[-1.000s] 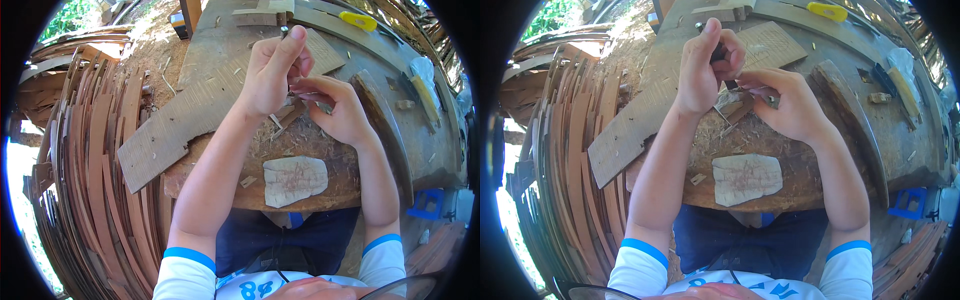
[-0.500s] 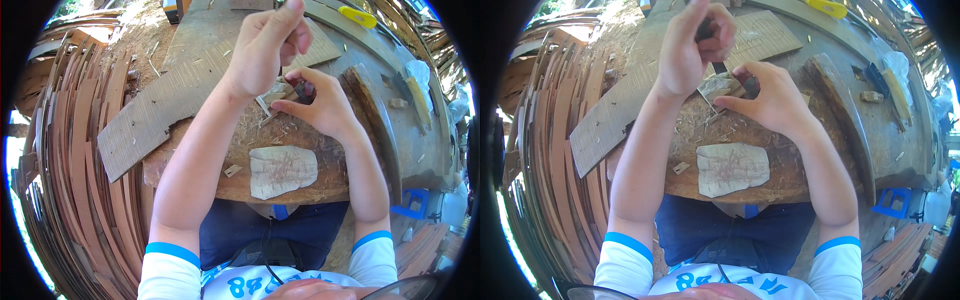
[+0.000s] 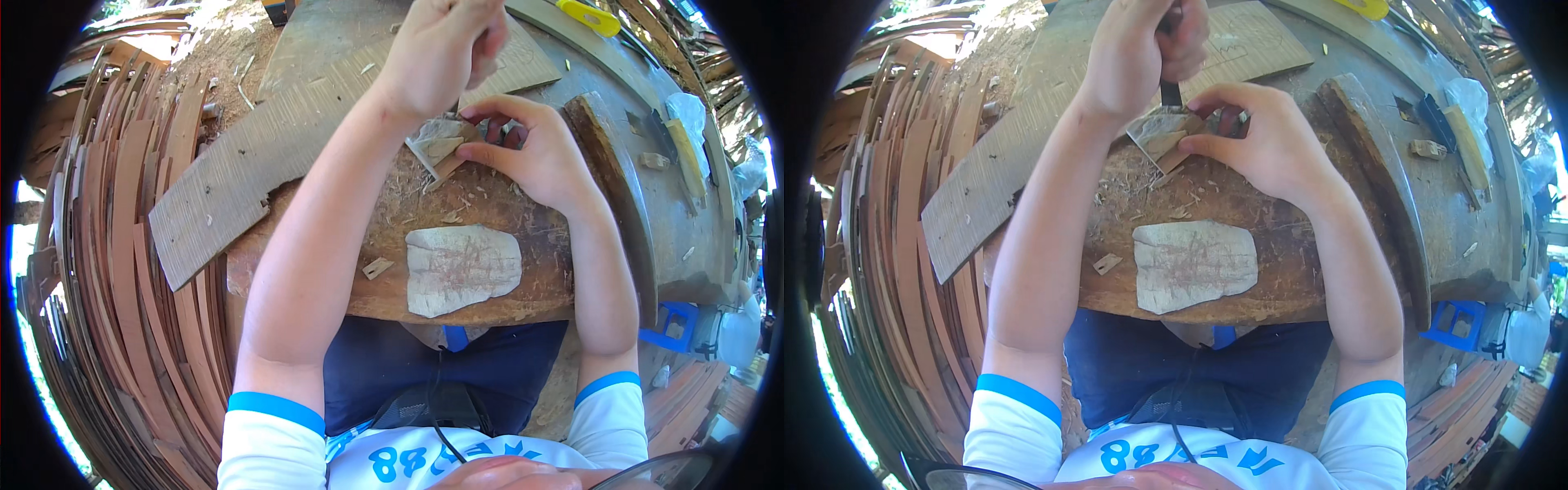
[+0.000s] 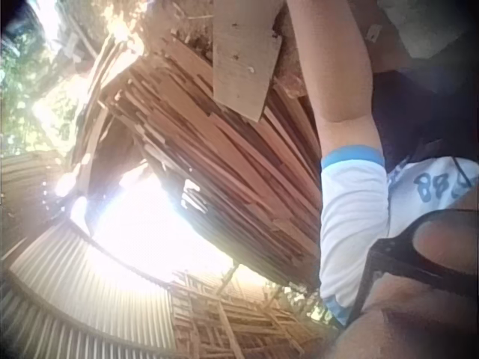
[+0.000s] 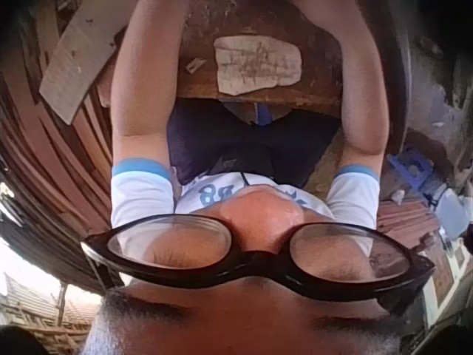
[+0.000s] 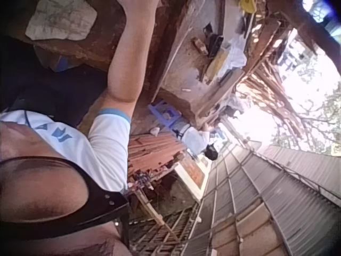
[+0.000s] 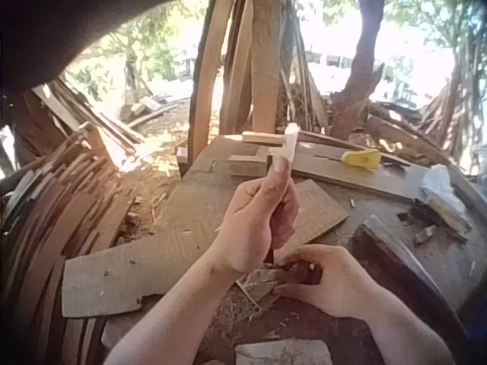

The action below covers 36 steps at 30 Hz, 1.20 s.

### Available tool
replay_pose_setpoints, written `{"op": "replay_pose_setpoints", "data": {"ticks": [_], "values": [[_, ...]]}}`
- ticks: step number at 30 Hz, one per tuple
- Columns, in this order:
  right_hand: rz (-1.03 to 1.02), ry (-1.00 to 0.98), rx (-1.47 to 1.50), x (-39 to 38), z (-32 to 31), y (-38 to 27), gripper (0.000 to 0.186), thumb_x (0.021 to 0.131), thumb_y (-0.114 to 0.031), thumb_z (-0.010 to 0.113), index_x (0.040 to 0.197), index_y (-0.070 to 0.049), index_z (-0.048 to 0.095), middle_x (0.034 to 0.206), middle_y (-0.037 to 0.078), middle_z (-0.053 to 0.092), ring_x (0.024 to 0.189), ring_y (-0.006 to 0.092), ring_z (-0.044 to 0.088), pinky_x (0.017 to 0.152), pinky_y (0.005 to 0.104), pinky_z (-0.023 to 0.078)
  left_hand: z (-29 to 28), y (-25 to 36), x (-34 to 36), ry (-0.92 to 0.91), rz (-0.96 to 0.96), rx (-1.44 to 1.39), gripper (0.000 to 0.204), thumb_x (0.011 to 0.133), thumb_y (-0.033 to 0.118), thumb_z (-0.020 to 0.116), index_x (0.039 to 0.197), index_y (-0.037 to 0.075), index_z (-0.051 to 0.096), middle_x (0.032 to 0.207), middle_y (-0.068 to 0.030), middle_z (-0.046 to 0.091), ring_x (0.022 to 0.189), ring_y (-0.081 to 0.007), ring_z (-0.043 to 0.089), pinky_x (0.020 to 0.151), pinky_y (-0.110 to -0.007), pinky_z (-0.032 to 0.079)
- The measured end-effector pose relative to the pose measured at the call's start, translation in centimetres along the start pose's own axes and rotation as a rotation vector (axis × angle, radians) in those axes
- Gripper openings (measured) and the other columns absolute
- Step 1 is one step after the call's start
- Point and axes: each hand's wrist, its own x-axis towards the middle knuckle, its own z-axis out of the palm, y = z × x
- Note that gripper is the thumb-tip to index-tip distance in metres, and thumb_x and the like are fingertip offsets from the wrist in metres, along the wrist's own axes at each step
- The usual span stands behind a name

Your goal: Carving and shaping a small wood block using a chisel and mallet.

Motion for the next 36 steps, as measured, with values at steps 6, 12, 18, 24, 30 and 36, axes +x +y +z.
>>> {"op": "replay_pose_setpoints", "data": {"ticks": [6, 12, 18, 24, 30, 36], "values": [[0.003, 0.008, -0.056, -0.3, -0.2, -1.4, 0.044, 0.078, -0.026, 0.090, 0.113, -0.004, 0.076, 0.084, 0.004, 0.072, 0.067, 0.0096, 0.056, 0.064, 0.0274, 0.047, -1.7, -1.5, 1.1, 0.162, -0.158, -0.244, 0.045, 0.109, 0.049, 0.043, 0.082, 0.014, 0.048, 0.059, 0.0044, 0.037, 0.046, -0.0081, 0.031, 0.045, -0.027, 0.025], [0.056, -0.018, -0.027, -0.2, 0.1, -0.7, 0.046, 0.076, -0.029, 0.092, 0.111, -0.003, 0.077, 0.090, 0.003, 0.075, 0.063, 0.0069, 0.049, 0.059, 0.0259, 0.043, -1.9, -2.4, 2.0, 0.186, -0.224, -0.361, 0.041, 0.110, 0.051, 0.042, 0.086, 0.017, 0.044, 0.059, 0.0051, 0.032, 0.045, -0.0092, 0.026, 0.044, -0.028, 0.022], [0.060, -0.026, -0.044, -0.2, 0.0, -1.3, 0.047, 0.075, -0.030, 0.092, 0.110, -0.003, 0.077, 0.090, 0.003, 0.074, 0.068, 0.0074, 0.052, 0.064, 0.0266, 0.046, -2.3, -3.3, 2.2, 0.149, -0.292, -0.391, 0.038, 0.110, 0.042, 0.040, 0.085, 0.013, 0.044, 0.060, 0.0050, 0.031, 0.047, -0.0086, 0.026, 0.045, -0.028, 0.021], [0.102, -0.056, 0.001, -0.1, 0.0, -1.3, 0.049, 0.076, -0.029, 0.091, 0.114, -0.002, 0.076, 0.092, 0.007, 0.075, 0.071, 0.0093, 0.057, 0.067, 0.0282, 0.049, -2.3, -4.0, 2.4, 0.175, -0.447, -0.386, 0.032, 0.112, 0.035, 0.037, 0.091, 0.012, 0.040, 0.064, 0.0044, 0.033, 0.049, -0.0072, 0.024, 0.047, -0.027, 0.020], [0.001, -0.077, 0.013, 0.1, -0.1, -1.6, 0.043, 0.079, -0.026, 0.088, 0.114, -0.003, 0.076, 0.095, 0.007, 0.076, 0.073, 0.0105, 0.056, 0.069, 0.0285, 0.049, -4.8, -4.0, 0.7, -0.121, -0.081, -0.310, 0.042, 0.110, 0.051, 0.039, 0.085, 0.017, 0.044, 0.061, 0.0060, 0.027, 0.047, -0.0091, 0.023, 0.046, -0.028, 0.021], [0.040, 0.102, -0.022, 0.0, -1.6, 1.1, 0.030, 0.086, -0.007, 0.070, 0.116, -0.006, 0.074, 0.095, 0.007, 0.076, 0.067, 0.0106, 0.056, 0.064, 0.0297, 0.049, 1.7, -2.7, -0.2, 0.419, -0.083, -0.348, 0.032, 0.109, 0.037, 0.039, 0.087, 0.014, 0.041, 0.063, 0.0050, 0.029, 0.048, -0.0083, 0.020, 0.048, -0.029, 0.018]]}}
